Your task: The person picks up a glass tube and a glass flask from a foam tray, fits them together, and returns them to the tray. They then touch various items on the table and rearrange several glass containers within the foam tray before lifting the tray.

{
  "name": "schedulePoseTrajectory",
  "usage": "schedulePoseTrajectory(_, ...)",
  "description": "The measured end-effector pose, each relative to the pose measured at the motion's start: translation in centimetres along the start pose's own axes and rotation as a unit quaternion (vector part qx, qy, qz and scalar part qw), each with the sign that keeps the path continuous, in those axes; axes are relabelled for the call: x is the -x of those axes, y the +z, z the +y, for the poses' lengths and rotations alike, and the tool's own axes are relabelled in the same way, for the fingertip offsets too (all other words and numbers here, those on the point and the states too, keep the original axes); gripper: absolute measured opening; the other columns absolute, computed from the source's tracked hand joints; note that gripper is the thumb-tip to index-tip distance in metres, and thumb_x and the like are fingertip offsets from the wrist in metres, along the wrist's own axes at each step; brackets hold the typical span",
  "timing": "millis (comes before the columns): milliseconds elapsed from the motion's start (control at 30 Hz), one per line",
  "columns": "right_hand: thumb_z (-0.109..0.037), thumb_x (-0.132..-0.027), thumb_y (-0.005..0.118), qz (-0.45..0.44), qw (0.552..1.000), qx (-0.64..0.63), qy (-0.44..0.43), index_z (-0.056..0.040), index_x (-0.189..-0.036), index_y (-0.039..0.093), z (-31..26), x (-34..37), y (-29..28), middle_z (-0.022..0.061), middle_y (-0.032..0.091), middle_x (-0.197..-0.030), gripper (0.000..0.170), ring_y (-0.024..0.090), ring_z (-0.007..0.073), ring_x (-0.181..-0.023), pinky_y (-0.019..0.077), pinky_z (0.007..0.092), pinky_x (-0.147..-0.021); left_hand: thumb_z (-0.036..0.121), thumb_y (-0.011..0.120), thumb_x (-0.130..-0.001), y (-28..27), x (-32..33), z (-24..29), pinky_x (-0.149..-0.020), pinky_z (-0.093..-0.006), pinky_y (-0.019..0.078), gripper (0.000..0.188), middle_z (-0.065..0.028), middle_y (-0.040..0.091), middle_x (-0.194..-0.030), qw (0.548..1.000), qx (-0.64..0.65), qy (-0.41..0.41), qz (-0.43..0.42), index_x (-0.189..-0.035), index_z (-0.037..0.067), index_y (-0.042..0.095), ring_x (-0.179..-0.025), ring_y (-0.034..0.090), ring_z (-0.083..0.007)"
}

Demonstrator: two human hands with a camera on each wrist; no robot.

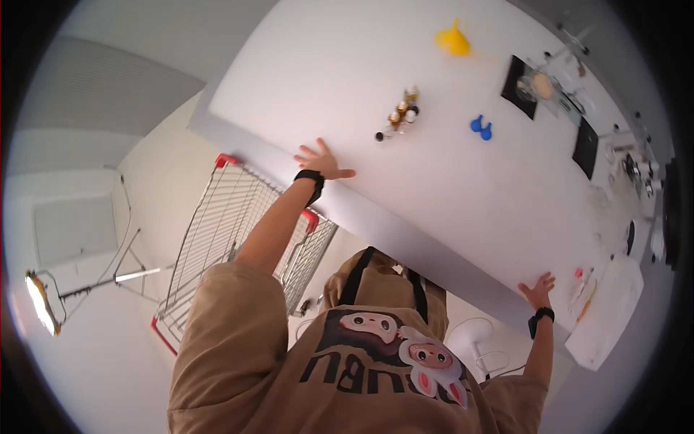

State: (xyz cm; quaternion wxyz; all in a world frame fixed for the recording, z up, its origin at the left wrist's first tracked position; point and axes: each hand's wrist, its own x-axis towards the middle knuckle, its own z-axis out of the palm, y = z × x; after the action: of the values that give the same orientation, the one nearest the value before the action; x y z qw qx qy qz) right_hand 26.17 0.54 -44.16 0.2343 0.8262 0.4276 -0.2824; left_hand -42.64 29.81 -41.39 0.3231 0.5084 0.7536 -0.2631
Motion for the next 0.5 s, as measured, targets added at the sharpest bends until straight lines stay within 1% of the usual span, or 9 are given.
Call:
schedulePoseTrajectory(133,-0.059,-0.075,0.075,-0.009,0.998,-0.062,0.012,0.0046,-0.149,-0.015,-1.6,1.2,-1.4,0.0385,-0.013,-0.153,0.132,-0.006,0.0578,-0.142,0.0150,0.0581,-0.116,0.080,0.063,-0.069,-1.1,-0.6,0.6,-0.108,-0.0705,0.0207,0.137,-0.0383,-0.008,-0.154,0.995,-0.089,0.039,-0.027,-0.152,-0.002,-0.008,-0.136,0.001,-0.0675)
schedulePoseTrajectory(167,-0.056,-0.073,0.078,0.000,0.997,-0.081,0.008,0.0035,-0.150,-0.015,-1.6,1.3,-1.3,0.0370,-0.013,-0.154,0.134,-0.007,0.0562,-0.142,0.0143,0.0576,-0.116,0.081,0.060,-0.071,-0.3,-2.1,0.3,-0.108,-0.0708,0.0207,0.132,-0.0338,-0.008,-0.156,0.991,-0.124,0.036,-0.024,-0.152,-0.003,-0.001,-0.136,0.002,-0.0665)
schedulePoseTrajectory(233,-0.058,-0.072,0.078,0.009,0.996,-0.089,0.009,0.0036,-0.150,-0.014,-1.6,1.4,-1.4,0.0374,-0.013,-0.154,0.135,-0.007,0.0569,-0.142,0.0142,0.0577,-0.117,0.081,0.055,-0.075,-1.6,0.1,1.7,-0.108,-0.0690,0.0223,0.123,-0.0259,-0.008,-0.160,0.986,-0.161,0.035,-0.040,-0.151,-0.006,0.014,-0.138,0.006,-0.0638)
schedulePoseTrajectory(267,-0.059,-0.070,0.078,0.011,0.996,-0.093,0.002,0.0038,-0.150,-0.013,-1.6,1.6,-1.3,0.0379,-0.013,-0.153,0.137,-0.007,0.0576,-0.142,0.0140,0.0578,-0.117,0.081,0.055,-0.075,-1.6,-0.5,2.2,-0.108,-0.0690,0.0223,0.123,-0.0259,-0.008,-0.160,0.985,-0.165,0.043,-0.039,-0.151,-0.006,0.014,-0.138,0.006,-0.0638)
schedulePoseTrajectory(333,-0.060,-0.069,0.079,0.017,0.995,-0.095,0.007,0.0032,-0.150,-0.013,-1.6,1.5,-1.3,0.0382,-0.013,-0.153,0.139,-0.007,0.0582,-0.141,0.0147,0.0583,-0.116,0.081,0.054,-0.076,-1.2,-3.2,1.8,-0.108,-0.0676,0.0251,0.122,-0.0240,-0.009,-0.160,0.970,-0.217,0.050,-0.099,-0.152,-0.004,0.012,-0.138,0.009,-0.0638)
schedulePoseTrajectory(367,-0.061,-0.068,0.079,0.009,0.996,-0.088,0.012,0.0034,-0.150,-0.014,-1.8,1.5,-1.5,0.0386,-0.013,-0.153,0.140,-0.006,0.0585,-0.141,0.0151,0.0584,-0.116,0.081,0.055,-0.074,-0.7,-4.2,1.2,-0.105,-0.0688,0.0278,0.128,-0.0356,-0.003,-0.156,0.971,-0.211,0.071,-0.087,-0.150,-0.010,0.007,-0.134,0.012,-0.0679)
schedulePoseTrajectory(400,-0.061,-0.067,0.080,0.000,0.997,-0.080,0.017,0.0036,-0.150,-0.014,-2.0,1.4,-1.8,0.0390,-0.013,-0.153,0.141,-0.005,0.0589,-0.141,0.0156,0.0586,-0.116,0.081,0.055,-0.074,-0.8,-4.0,1.1,-0.105,-0.0688,0.0278,0.128,-0.0356,-0.003,-0.156,0.970,-0.214,0.078,-0.087,-0.150,-0.010,0.007,-0.134,0.012,-0.0679)
schedulePoseTrajectory(467,-0.062,-0.066,0.080,-0.013,0.997,-0.072,0.033,0.0060,-0.149,-0.015,-2.1,1.0,-2.1,0.0402,-0.010,-0.153,0.143,-0.006,0.0571,-0.142,0.0146,0.0574,-0.116,0.082,0.058,-0.072,-0.4,-3.5,0.8,-0.102,-0.0710,0.0281,0.137,-0.0524,0.006,-0.143,0.985,-0.156,0.064,-0.042,-0.145,-0.019,0.001,-0.131,0.013,-0.0716)
schedulePoseTrajectory(500,-0.063,-0.066,0.080,-0.021,0.998,-0.054,0.037,0.0067,-0.148,-0.015,-2.2,0.7,-2.2,0.0410,-0.010,-0.152,0.144,-0.005,0.0587,-0.141,0.0163,0.0583,-0.116,0.082,0.061,-0.069,-0.1,-3.4,0.8,-0.103,-0.0715,0.0242,0.144,-0.0623,0.012,-0.130,0.987,-0.150,0.056,-0.019,-0.141,-0.024,-0.004,-0.129,0.014,-0.0729)
